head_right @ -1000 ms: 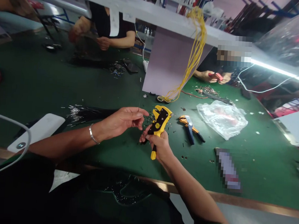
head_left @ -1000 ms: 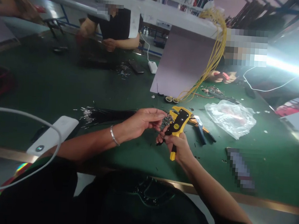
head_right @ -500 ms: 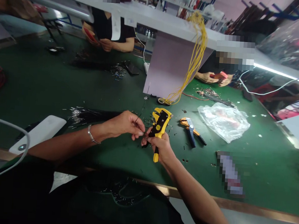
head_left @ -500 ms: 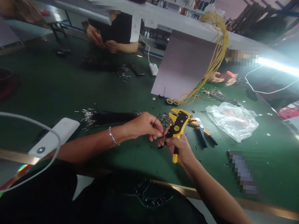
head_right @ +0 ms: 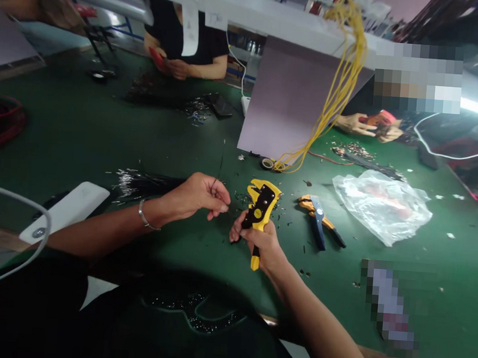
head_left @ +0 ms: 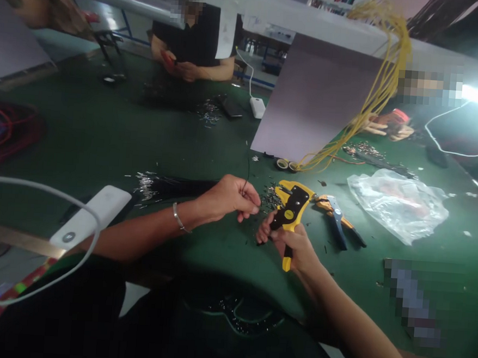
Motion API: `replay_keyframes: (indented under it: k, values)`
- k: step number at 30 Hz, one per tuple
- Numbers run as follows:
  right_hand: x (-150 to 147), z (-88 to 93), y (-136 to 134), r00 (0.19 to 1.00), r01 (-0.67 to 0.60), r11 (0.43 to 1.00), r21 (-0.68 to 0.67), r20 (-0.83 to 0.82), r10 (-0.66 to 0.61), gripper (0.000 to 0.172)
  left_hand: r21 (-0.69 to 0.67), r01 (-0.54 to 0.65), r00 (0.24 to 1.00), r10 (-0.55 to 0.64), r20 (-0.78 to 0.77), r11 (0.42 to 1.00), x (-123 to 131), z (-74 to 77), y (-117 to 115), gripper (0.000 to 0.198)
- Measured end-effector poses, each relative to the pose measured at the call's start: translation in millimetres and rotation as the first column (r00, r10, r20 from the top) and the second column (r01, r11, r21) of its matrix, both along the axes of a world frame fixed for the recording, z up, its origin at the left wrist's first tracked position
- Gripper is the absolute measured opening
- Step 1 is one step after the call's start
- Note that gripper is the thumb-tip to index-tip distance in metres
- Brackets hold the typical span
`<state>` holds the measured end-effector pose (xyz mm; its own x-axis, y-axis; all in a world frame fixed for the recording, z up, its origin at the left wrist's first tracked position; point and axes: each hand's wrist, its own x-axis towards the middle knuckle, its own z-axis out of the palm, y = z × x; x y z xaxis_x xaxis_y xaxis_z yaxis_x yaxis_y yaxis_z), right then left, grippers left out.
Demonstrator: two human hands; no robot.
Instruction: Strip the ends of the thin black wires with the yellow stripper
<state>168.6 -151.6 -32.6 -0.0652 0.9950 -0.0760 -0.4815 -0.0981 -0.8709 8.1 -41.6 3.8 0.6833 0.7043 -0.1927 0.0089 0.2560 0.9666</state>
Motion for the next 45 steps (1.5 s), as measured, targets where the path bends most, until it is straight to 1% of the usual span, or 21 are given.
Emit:
replay_keyframes:
  k: [2, 4, 7, 12, 16, 18, 23, 29, 32, 35, 45]
  values:
    - [4, -5.7, -3, 0.998, -0.05, 0.999, 0.013, 0.047, 0.05, 0.019, 0.052, -0.059, 0.998, 0.06, -0.013, 0.997, -3, 2.3, 6, 0.014]
    - [8, -12.6, -7, 0.99, -0.105, 0.994, 0.022, 0.093, 0.102, 0.021, 0.098, -0.091, 0.996, 0.093, -0.013, 0.991, -8, 5.7, 12, 0.012]
    - [12, -21.7, -10, 0.98, -0.174, 0.985, 0.015, 0.097, 0.171, 0.023, 0.126, -0.073, 0.997, 0.073, 0.004, 0.989, -16, 12.0, 19, 0.01]
    - [16, -27.2, -12, 0.954, -0.292, 0.956, -0.009, 0.071, 0.292, 0.026, 0.074, -0.04, 0.999, 0.04, 0.002, 0.996, -20, 19.2, 20, 0.011]
    - [17, -25.8, -12, 0.917, -0.383, 0.924, 0.002, 0.123, 0.379, 0.026, -0.018, -0.012, 1.0, 0.012, 0.003, 1.0, -17, 18.5, 17, 0.009]
    - [17, -25.3, -12, 0.912, -0.392, 0.92, 0.01, 0.132, 0.387, 0.025, -0.056, 0.01, 1.0, -0.01, 0.014, 0.998, -15, 17.2, 17, 0.009]
    - [14, -24.7, -12, 0.913, -0.4, 0.917, 0.002, 0.089, 0.398, 0.025, -0.144, 0.045, 0.999, -0.045, 0.002, 0.989, -11, 14.8, 16, 0.008]
    - [12, -23.1, -15, 0.916, -0.395, 0.919, -0.001, 0.078, 0.394, 0.026, -0.175, 0.073, 0.997, -0.078, -0.019, 0.982, -8, 9.1, 19, 0.008]
    - [12, -23.5, -16, 0.919, -0.39, 0.921, -0.001, 0.065, 0.389, 0.026, -0.194, 0.112, 0.993, -0.117, -0.015, 0.975, -8, 6.8, 21, 0.008]
    - [12, -22.5, -16, 0.915, -0.394, 0.919, -0.005, 0.089, 0.393, 0.025, -0.216, 0.154, 0.988, -0.157, 0.0, 0.964, -8, 4.6, 23, 0.008]
    - [14, -24.4, -16, 0.909, -0.388, 0.921, -0.039, 0.149, 0.389, 0.019, -0.257, 0.141, 0.99, -0.143, 0.013, 0.956, -5, 0.8, 20, 0.007]
